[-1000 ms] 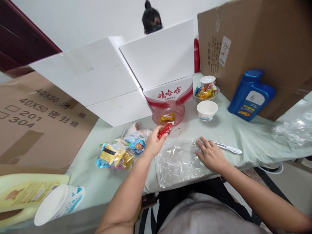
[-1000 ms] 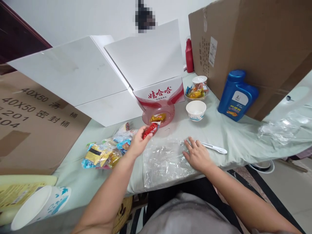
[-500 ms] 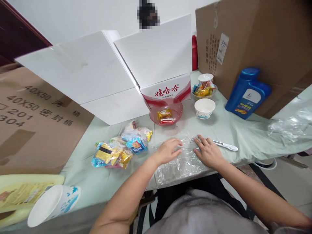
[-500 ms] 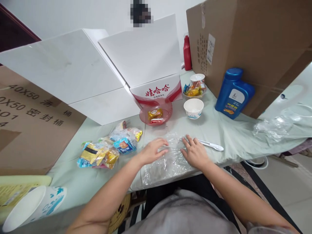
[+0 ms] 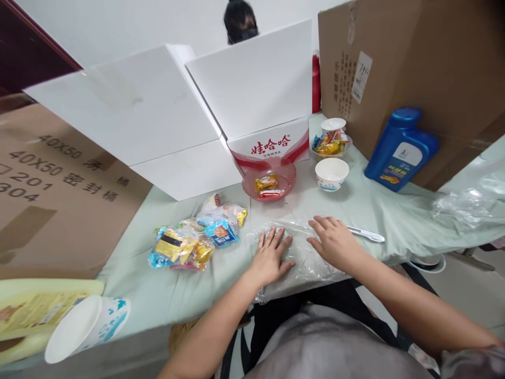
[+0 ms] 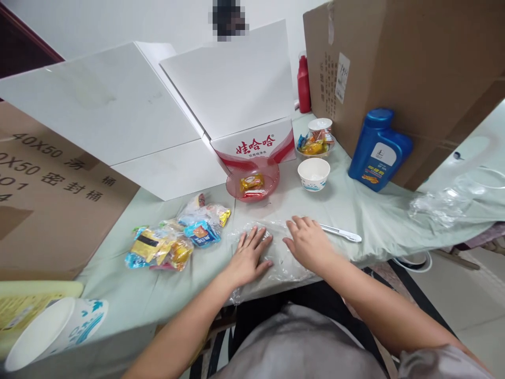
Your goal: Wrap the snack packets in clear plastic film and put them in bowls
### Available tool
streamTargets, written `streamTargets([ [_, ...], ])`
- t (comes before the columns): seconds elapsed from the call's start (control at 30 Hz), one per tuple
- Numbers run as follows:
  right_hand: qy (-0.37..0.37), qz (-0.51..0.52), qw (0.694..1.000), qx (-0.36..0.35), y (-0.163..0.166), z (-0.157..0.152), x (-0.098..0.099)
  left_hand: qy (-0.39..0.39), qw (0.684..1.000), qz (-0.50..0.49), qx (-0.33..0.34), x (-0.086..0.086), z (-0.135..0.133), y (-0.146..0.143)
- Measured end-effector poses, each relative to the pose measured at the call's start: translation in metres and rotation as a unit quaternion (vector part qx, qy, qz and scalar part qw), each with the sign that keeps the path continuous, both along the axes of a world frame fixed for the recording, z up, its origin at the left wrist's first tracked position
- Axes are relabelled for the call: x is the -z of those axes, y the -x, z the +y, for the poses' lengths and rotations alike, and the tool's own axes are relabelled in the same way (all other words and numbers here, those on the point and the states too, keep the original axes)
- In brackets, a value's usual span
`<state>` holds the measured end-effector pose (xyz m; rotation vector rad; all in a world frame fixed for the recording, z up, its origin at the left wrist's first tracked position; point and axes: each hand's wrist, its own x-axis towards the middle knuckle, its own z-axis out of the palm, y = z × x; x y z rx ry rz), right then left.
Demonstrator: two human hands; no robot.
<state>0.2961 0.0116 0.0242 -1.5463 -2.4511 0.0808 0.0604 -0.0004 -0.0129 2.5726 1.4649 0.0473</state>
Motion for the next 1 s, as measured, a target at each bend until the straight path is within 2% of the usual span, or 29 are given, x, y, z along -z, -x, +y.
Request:
streamTargets([
  [0.1, 0.029, 0.008, 0.991, -0.130, 0.020, 0.004, 0.002, 0.006, 1.000, -0.002, 0.004, 0.003, 0.004, -0.001],
  [0.17, 0.066, -0.012, 0.984, -0.165, 0.029, 0.010, 0.014, 0.012, 1.000, -0.001, 0.001, 0.003, 0.007, 0.000],
  [0.23, 0.096, -0.039, 0.987, -0.123, 0.030, 0.020, 0.030, 0.015, 1.000, 0.006, -0.018, 0.002, 0.010, 0.004],
  [0.33, 0.099, -0.061, 0.993, -0.018, 0.014, 0.037, 0.047, 0.015, 0.998, 0.017, -0.052, 0.001, 0.012, 0.014],
  [0.4, 0.077, -0.067, 0.994, 0.043, -0.002, 0.047, 0.047, 0.015, 0.998, 0.020, -0.059, 0.001, 0.012, 0.020],
  [0.47, 0.038, -0.057, 0.994, 0.084, -0.016, 0.050, 0.038, 0.014, 0.998, 0.019, -0.058, 0.002, 0.013, 0.023],
  [0.53, -0.002, -0.013, 0.998, 0.063, -0.020, 0.047, 0.026, 0.008, 0.998, 0.014, -0.055, 0.002, 0.014, 0.023],
  [0.63, 0.004, 0.070, 0.994, -0.090, -0.008, 0.035, 0.014, 0.004, 0.999, 0.002, -0.048, 0.003, 0.014, 0.021],
  [0.7, 0.037, 0.064, 0.984, -0.165, 0.006, 0.030, 0.016, 0.004, 0.999, 0.000, -0.046, 0.004, 0.014, 0.019],
  [0.77, 0.069, 0.009, 0.986, -0.151, 0.015, 0.032, 0.023, 0.004, 0.999, 0.006, -0.045, 0.004, 0.014, 0.018],
  [0.87, 0.105, -0.063, 0.991, -0.059, 0.013, 0.045, 0.034, 0.003, 0.998, 0.019, -0.056, 0.004, 0.012, 0.025],
  [1.0, 0.094, -0.061, 0.994, -0.011, -0.013, 0.051, 0.030, -0.026, 0.996, -0.003, -0.081, -0.002, 0.003, 0.049],
])
